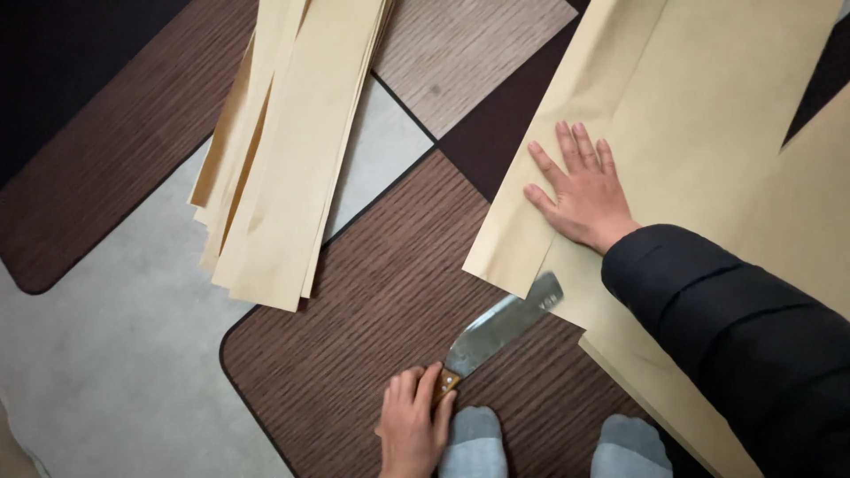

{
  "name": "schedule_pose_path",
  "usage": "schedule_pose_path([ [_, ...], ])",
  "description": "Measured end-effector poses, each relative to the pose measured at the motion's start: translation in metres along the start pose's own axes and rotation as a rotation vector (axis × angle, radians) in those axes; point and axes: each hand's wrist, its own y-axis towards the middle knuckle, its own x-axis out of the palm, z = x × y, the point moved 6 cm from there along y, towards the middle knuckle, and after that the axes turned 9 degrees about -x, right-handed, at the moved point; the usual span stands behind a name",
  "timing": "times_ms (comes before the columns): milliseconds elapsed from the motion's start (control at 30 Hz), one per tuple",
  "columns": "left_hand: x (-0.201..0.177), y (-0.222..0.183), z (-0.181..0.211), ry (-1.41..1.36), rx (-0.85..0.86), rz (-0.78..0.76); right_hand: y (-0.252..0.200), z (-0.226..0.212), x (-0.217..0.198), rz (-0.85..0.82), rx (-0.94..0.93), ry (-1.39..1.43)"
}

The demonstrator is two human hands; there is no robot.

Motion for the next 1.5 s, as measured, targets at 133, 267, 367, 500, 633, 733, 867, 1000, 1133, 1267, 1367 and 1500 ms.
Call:
schedule_pose_path([
  [133,0.011,0.006,0.008,-0.006,-0.109,0.025,0.000,0.003,0.004,0.011,-0.011,-0.001],
  [267,0.013,0.026,0.024,0.005,-0.181,0.095,0.001,0.005,0.006,0.009,-0.014,-0.017],
  [367,0.014,0.046,0.036,0.036,-0.203,0.121,0.002,0.005,0.006,0.006,-0.014,-0.021],
  [500,0.014,0.071,0.050,0.098,-0.195,0.127,0.001,0.005,0.006,0.006,-0.026,-0.030],
  [633,0.016,0.075,0.048,0.102,-0.211,0.152,0.002,0.009,0.011,0.023,-0.039,-0.043],
  [733,0.016,0.070,0.046,0.100,-0.207,0.172,0.003,0.012,0.013,0.029,-0.041,-0.055],
  [867,0.018,0.082,0.052,0.085,-0.202,0.160,0.002,0.013,0.017,0.026,-0.038,-0.069],
  [1000,0.015,0.086,0.049,0.083,-0.184,0.145,0.003,0.013,0.015,0.030,-0.041,-0.067],
  [1133,0.012,0.054,0.025,0.062,-0.202,0.184,0.002,0.013,0.015,0.031,-0.041,-0.060],
  [1267,0.013,0.055,0.029,0.048,-0.203,0.200,0.001,0.013,0.015,0.033,-0.039,-0.069],
  [1367,0.011,0.069,0.038,0.048,-0.195,0.165,0.002,0.012,0.017,0.028,-0.040,-0.070],
  [1500,0.008,0.059,0.030,0.064,-0.199,0.165,0.003,0.014,0.017,0.036,-0.042,-0.076],
])
